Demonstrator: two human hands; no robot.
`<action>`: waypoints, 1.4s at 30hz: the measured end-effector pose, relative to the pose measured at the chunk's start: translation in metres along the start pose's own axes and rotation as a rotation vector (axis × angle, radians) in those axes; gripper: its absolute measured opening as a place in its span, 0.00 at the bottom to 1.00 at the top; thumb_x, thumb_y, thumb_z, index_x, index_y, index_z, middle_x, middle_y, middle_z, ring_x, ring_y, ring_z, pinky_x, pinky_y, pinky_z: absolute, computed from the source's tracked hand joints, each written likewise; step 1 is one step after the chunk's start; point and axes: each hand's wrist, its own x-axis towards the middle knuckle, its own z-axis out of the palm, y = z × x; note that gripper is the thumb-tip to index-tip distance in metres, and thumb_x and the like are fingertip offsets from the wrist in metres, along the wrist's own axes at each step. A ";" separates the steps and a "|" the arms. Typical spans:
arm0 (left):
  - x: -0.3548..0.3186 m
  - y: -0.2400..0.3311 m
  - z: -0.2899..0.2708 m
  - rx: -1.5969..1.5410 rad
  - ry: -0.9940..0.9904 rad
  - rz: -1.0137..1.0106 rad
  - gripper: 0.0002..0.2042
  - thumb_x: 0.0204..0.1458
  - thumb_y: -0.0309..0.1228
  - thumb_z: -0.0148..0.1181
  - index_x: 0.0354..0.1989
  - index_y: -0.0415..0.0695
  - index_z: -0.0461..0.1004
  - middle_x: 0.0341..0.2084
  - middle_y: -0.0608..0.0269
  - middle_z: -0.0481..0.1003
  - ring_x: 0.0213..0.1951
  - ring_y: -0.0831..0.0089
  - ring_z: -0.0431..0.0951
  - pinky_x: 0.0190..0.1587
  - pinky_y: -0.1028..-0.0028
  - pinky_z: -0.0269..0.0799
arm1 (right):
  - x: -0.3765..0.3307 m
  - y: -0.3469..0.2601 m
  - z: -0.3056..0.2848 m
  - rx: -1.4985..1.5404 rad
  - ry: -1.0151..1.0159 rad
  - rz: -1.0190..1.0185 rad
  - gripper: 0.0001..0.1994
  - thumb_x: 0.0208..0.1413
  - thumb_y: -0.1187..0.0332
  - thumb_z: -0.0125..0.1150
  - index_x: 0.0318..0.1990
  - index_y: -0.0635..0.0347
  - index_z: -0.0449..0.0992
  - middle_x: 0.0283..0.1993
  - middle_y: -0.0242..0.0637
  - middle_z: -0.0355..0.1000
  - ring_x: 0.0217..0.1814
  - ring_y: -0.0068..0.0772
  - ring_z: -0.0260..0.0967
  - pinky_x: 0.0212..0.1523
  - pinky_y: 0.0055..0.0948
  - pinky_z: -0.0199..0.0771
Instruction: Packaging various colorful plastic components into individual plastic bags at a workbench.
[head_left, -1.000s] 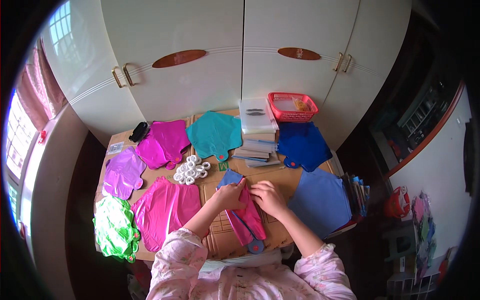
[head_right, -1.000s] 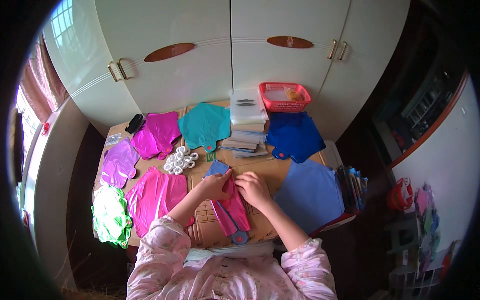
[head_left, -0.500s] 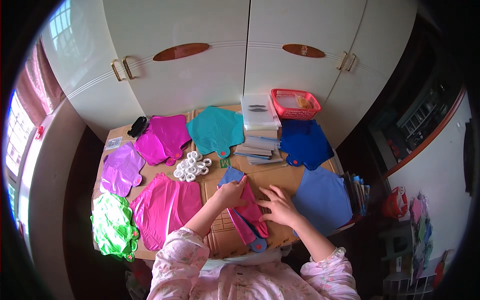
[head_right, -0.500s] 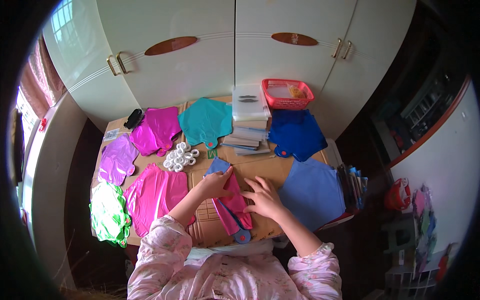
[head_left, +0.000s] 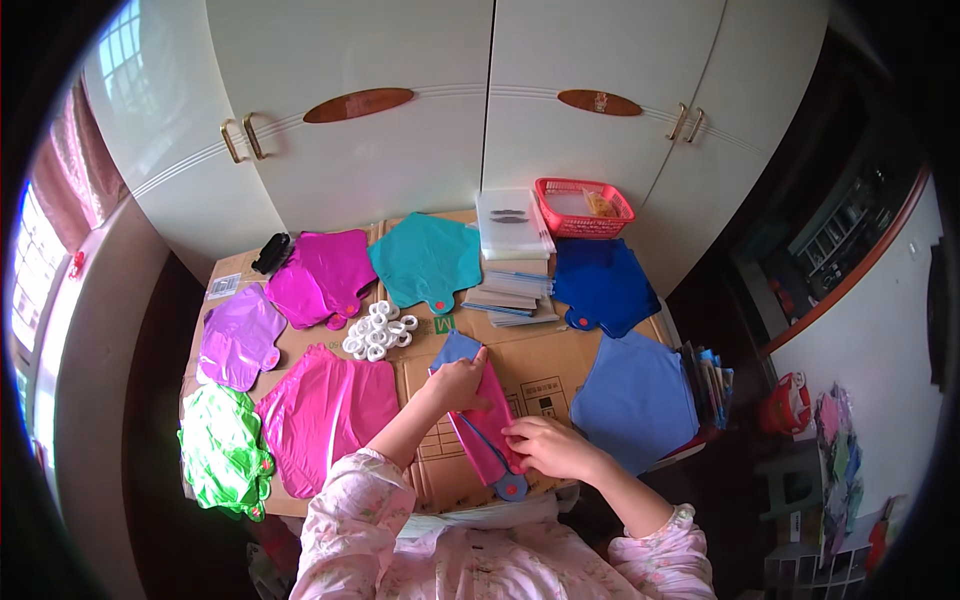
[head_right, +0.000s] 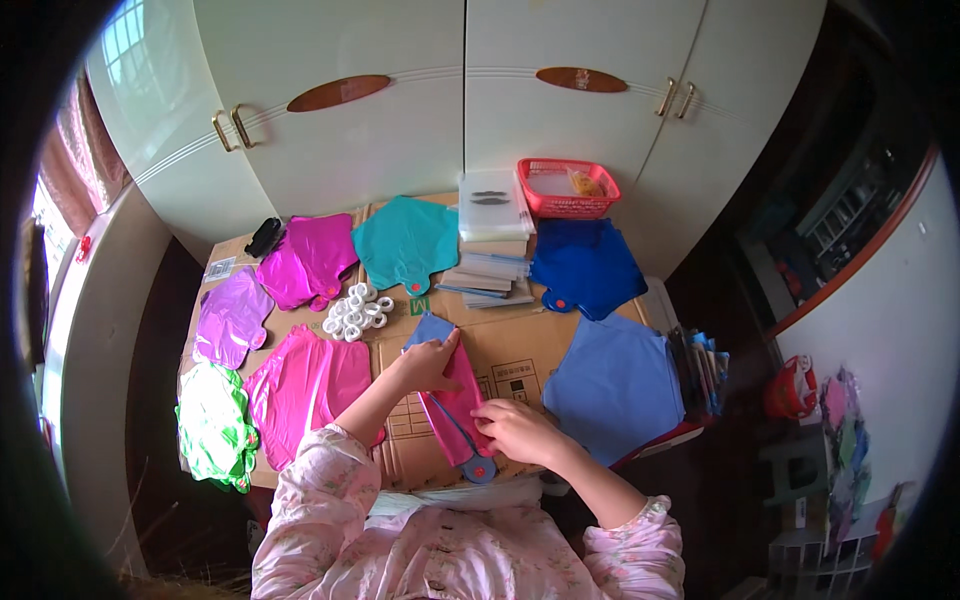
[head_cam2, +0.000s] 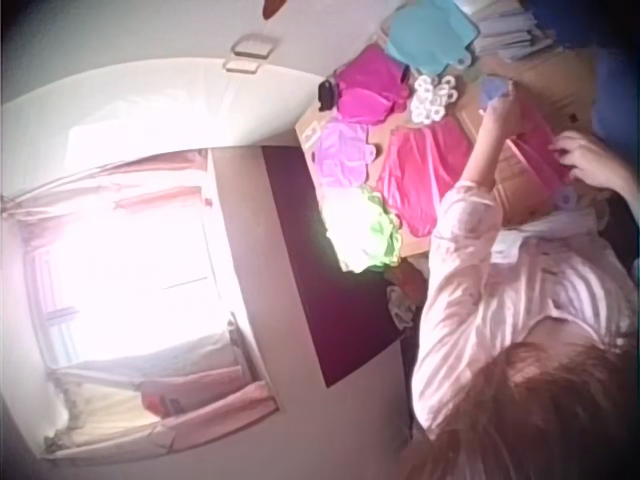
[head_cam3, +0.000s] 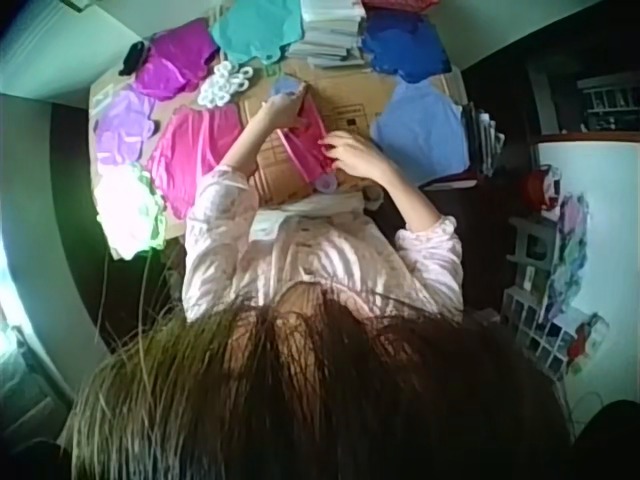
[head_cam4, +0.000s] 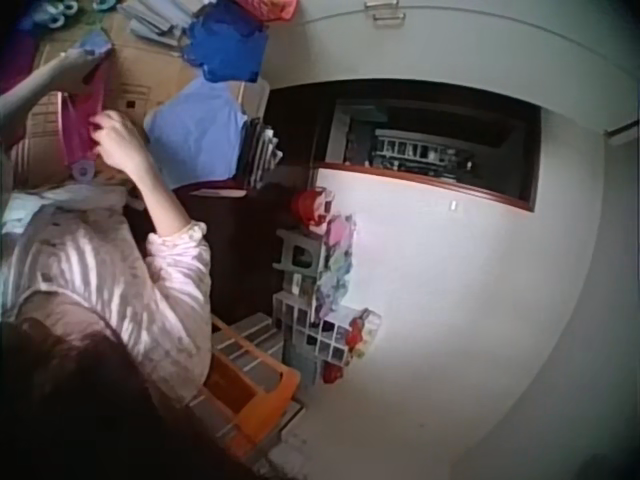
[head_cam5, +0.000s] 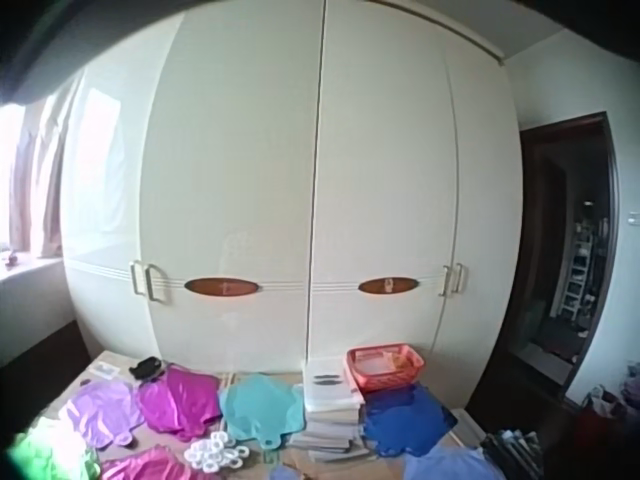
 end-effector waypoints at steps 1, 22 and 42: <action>0.001 -0.002 0.002 -0.004 0.011 0.002 0.54 0.33 0.51 0.70 0.65 0.33 0.47 0.40 0.39 0.73 0.43 0.47 0.75 0.44 0.59 0.72 | 0.004 -0.003 0.003 0.038 0.014 0.054 0.12 0.44 0.68 0.64 0.35 0.66 0.78 0.50 0.39 0.71 0.56 0.40 0.65 0.56 0.34 0.66; -0.066 0.005 0.029 -0.791 0.543 -0.236 0.55 0.36 0.32 0.70 0.67 0.34 0.33 0.40 0.41 0.69 0.42 0.51 0.72 0.54 0.57 0.62 | 0.026 -0.024 0.047 -0.117 0.374 0.109 0.16 0.50 0.74 0.48 0.47 0.68 0.71 0.49 0.42 0.68 0.54 0.40 0.64 0.56 0.33 0.67; -0.079 0.011 0.051 -0.160 0.562 -0.199 0.15 0.38 0.42 0.67 0.25 0.43 0.75 0.25 0.65 0.75 0.39 0.60 0.70 0.41 0.59 0.60 | 0.025 -0.024 0.045 -0.142 0.359 0.095 0.15 0.49 0.73 0.50 0.46 0.63 0.73 0.48 0.39 0.68 0.53 0.37 0.65 0.55 0.31 0.68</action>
